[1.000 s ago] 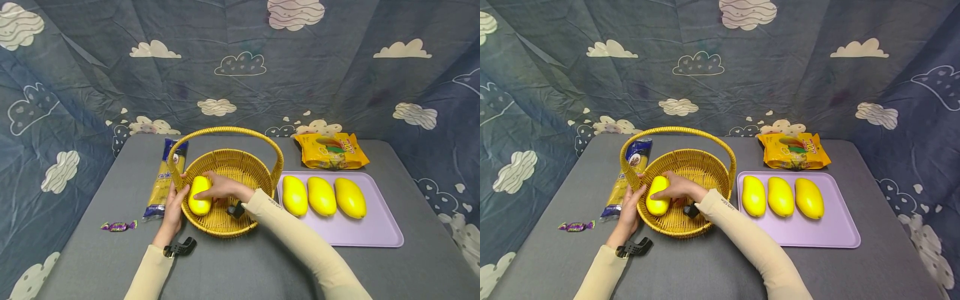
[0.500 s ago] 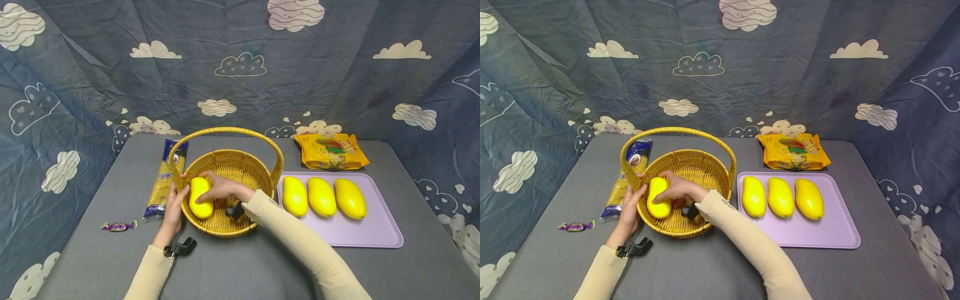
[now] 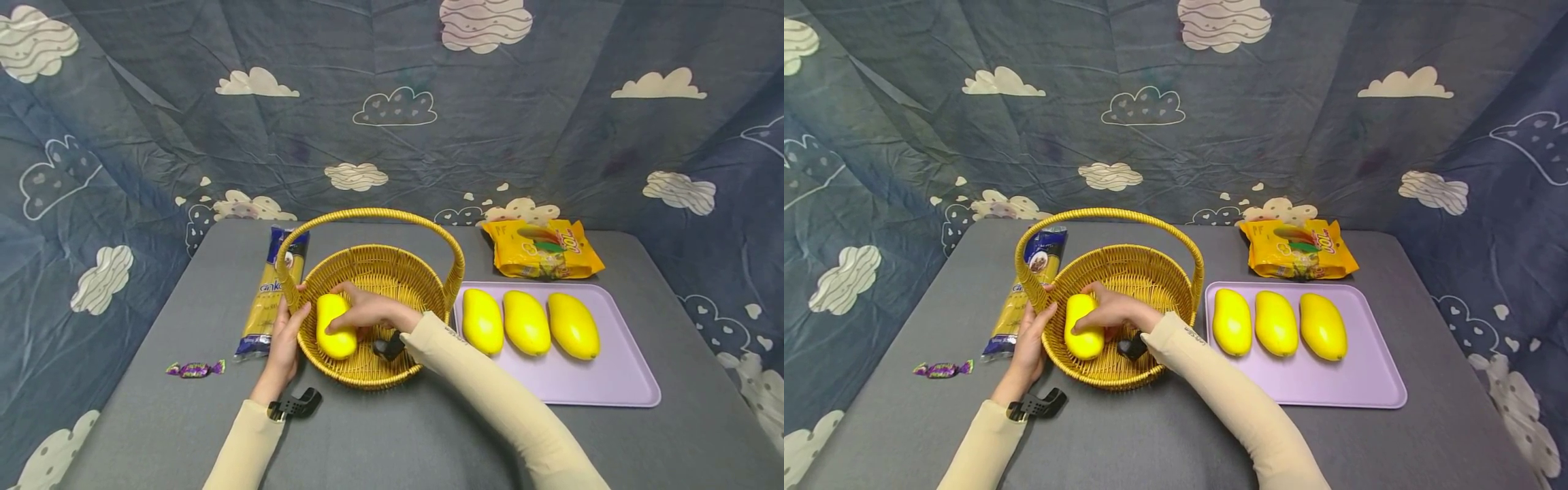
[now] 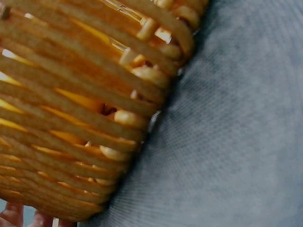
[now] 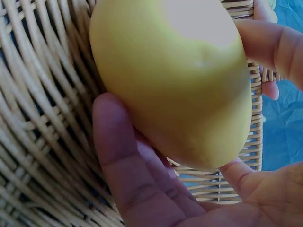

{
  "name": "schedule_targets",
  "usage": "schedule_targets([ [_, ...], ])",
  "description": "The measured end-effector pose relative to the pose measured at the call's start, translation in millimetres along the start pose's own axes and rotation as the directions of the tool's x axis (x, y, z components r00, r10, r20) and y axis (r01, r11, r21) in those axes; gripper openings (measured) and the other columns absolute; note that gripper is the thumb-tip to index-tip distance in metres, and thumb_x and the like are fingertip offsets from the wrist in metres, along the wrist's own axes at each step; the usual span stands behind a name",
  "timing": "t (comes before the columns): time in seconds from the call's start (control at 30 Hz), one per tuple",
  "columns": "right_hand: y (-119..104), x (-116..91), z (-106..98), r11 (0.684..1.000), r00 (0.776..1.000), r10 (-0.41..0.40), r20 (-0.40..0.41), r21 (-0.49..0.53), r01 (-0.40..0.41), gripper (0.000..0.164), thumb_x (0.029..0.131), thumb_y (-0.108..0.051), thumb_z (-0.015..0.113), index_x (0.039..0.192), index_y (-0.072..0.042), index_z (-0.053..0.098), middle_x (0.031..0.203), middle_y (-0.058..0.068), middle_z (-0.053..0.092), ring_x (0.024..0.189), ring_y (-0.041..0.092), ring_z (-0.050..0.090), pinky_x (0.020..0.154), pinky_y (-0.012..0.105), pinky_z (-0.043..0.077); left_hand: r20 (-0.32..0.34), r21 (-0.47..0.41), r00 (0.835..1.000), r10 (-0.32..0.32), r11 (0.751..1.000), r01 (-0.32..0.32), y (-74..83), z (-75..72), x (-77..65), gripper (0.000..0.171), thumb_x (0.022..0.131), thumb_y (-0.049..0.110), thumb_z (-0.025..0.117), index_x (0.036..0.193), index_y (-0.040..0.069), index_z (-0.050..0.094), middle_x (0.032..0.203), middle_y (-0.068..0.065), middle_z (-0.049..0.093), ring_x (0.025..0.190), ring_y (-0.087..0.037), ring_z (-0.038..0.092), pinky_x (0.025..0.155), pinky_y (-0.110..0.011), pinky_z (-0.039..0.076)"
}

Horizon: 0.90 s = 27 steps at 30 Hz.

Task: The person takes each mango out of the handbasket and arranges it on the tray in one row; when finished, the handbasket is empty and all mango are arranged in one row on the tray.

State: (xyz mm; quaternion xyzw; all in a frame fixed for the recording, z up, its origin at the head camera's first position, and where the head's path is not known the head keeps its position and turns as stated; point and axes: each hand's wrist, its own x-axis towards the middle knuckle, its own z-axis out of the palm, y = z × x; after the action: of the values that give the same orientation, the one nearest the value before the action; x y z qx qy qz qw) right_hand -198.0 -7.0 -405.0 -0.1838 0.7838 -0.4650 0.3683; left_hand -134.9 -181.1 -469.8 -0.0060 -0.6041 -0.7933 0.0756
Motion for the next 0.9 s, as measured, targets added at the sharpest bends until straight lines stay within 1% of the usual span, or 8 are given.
schedule_targets([
  [0.17, 2.2, -2.5, -3.1, 1.0, 1.0, 0.007, -0.011, -0.006, -0.007, 0.08, 0.076, -0.02, 0.079, 0.14, -0.015, 0.032, 0.109, 0.015, 0.049, 0.077, 0.024, 0.061, 0.065, 0.037, 0.054, 0.003, 0.001, 1.0, 0.0, 1.0, 0.0, 0.2, 0.1, -0.1, 0.038, 0.1, 0.013, 0.045, 0.137, 0.009, 0.036, 0.147, -0.002, 0.03, 0.134, -0.018, 0.028, 0.108, -0.034, 0.021],
  [0.3, 3.6, -3.9, -5.2, 0.999, 1.0, 0.002, -0.03, -0.042, -0.004, 0.081, 0.075, -0.021, 0.079, 0.141, -0.014, 0.032, 0.11, 0.015, 0.049, 0.081, 0.023, 0.06, 0.066, 0.035, 0.053, 0.003, -0.005, 1.0, -0.003, 1.0, 0.003, 0.4, -0.1, -0.6, 0.039, 0.1, 0.013, 0.045, 0.138, 0.009, 0.036, 0.148, -0.002, 0.029, 0.134, -0.018, 0.028, 0.108, -0.035, 0.021],
  [0.4, 4.4, -5.2, -6.4, 0.998, 0.999, 0.004, -0.039, -0.066, -0.007, 0.08, 0.075, -0.022, 0.079, 0.14, -0.014, 0.033, 0.108, 0.014, 0.05, 0.079, 0.023, 0.059, 0.066, 0.036, 0.053, 0.001, -0.007, 1.0, -0.002, 1.0, 0.002, 0.5, -0.4, -1.0, 0.038, 0.1, 0.013, 0.045, 0.137, 0.009, 0.036, 0.148, -0.002, 0.029, 0.134, -0.019, 0.028, 0.108, -0.034, 0.021],
  [0.53, 5.2, -7.6, -7.4, 0.999, 0.999, 0.016, -0.035, -0.051, -0.018, 0.079, 0.076, -0.021, 0.077, 0.14, -0.015, 0.032, 0.107, 0.015, 0.049, 0.076, 0.024, 0.06, 0.063, 0.038, 0.054, 0.006, -0.014, 1.0, 0.005, 1.0, -0.005, 0.2, -0.8, -1.4, 0.038, 0.1, 0.012, 0.045, 0.137, 0.009, 0.036, 0.149, -0.003, 0.029, 0.134, -0.02, 0.028, 0.108, -0.035, 0.021],
  [0.67, 5.4, -10.0, -8.9, 0.999, 0.999, 0.018, -0.046, -0.046, -0.02, 0.079, 0.077, -0.018, 0.075, 0.142, -0.014, 0.029, 0.106, 0.015, 0.049, 0.075, 0.024, 0.059, 0.06, 0.037, 0.053, 0.01, -0.014, 1.0, 0.008, 1.0, -0.008, 0.3, -0.9, -1.5, 0.039, 0.1, 0.012, 0.045, 0.138, 0.008, 0.035, 0.149, -0.003, 0.028, 0.134, -0.02, 0.028, 0.108, -0.035, 0.021],
  [0.8, 6.7, -10.2, -10.7, 0.999, 0.998, 0.004, -0.063, -0.05, -0.007, 0.078, 0.078, -0.016, 0.073, 0.142, -0.014, 0.028, 0.103, 0.016, 0.05, 0.073, 0.024, 0.059, 0.06, 0.038, 0.053, 0.009, -0.016, 1.0, 0.008, 1.0, -0.007, 0.8, -0.2, -0.9, 0.04, 0.1, 0.012, 0.045, 0.138, 0.007, 0.034, 0.148, -0.003, 0.029, 0.134, -0.02, 0.028, 0.108, -0.034, 0.021],
  [0.9, 7.7, -11.6, -12.9, 0.998, 0.997, -0.016, -0.07, -0.061, 0.012, 0.078, 0.079, -0.017, 0.073, 0.142, -0.015, 0.028, 0.104, 0.015, 0.05, 0.077, 0.023, 0.059, 0.061, 0.037, 0.053, 0.008, -0.018, 1.0, 0.003, 1.0, -0.003, 1.1, 0.4, -0.7, 0.04, 0.1, 0.012, 0.045, 0.138, 0.007, 0.034, 0.148, -0.003, 0.029, 0.134, -0.019, 0.028, 0.108, -0.033, 0.021],
])
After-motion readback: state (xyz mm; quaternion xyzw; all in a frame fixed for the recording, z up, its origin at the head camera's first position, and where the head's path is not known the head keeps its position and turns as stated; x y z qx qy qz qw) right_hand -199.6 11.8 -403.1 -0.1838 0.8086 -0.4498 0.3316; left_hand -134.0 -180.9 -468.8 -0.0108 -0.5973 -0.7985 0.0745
